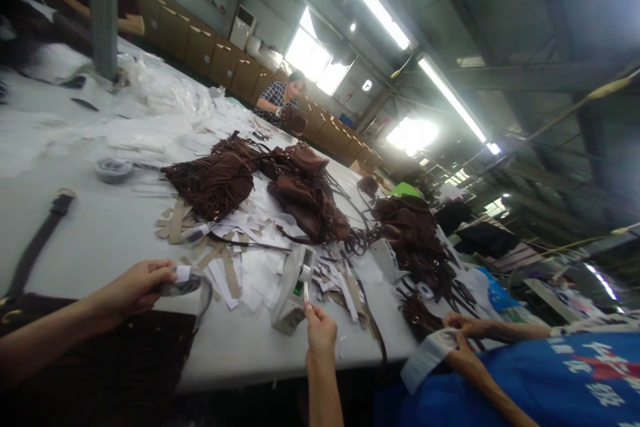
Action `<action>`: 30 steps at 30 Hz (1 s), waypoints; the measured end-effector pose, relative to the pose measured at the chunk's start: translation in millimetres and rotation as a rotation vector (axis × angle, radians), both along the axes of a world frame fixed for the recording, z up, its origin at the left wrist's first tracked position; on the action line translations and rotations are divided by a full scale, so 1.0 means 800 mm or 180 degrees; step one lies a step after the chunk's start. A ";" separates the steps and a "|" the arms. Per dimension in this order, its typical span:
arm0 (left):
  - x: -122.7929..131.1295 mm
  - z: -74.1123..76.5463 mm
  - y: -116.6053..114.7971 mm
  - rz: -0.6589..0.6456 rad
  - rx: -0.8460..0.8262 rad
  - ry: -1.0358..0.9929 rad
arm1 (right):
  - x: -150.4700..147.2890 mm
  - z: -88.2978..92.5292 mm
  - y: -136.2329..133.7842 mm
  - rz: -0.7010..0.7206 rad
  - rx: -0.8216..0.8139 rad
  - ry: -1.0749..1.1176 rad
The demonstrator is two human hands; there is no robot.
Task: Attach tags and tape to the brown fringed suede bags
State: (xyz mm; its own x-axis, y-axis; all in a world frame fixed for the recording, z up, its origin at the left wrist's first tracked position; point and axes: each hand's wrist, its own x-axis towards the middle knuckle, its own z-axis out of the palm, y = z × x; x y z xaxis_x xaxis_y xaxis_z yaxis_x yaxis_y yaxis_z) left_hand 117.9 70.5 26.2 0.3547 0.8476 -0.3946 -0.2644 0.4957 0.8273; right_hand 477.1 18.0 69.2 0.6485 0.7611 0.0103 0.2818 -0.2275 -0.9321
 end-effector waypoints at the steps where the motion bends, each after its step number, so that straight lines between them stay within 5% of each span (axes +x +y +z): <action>1: 0.000 -0.002 0.000 0.0000 -0.0001 -0.0001 | -0.001 -0.002 -0.007 -0.0040 0.0005 0.0042; 8: 0.005 -0.012 -0.003 0.0084 0.0092 0.0071 | -0.021 -0.050 -0.041 -0.0276 -0.0225 0.0383; 15: 0.008 0.003 -0.017 0.0250 0.0524 0.0119 | -0.039 -0.081 -0.052 -0.0161 -0.0308 0.0407; 19: 0.014 0.010 -0.022 0.0279 0.0794 0.0318 | -0.106 -0.067 -0.054 0.0600 -0.0198 0.0673; 24: 0.015 0.018 -0.028 0.0393 0.1349 0.0807 | -0.218 -0.020 -0.035 0.1864 0.0178 0.1156; 30: 0.010 0.024 -0.039 0.0436 0.1660 0.0794 | -0.274 -0.010 -0.009 0.1984 0.0063 0.1294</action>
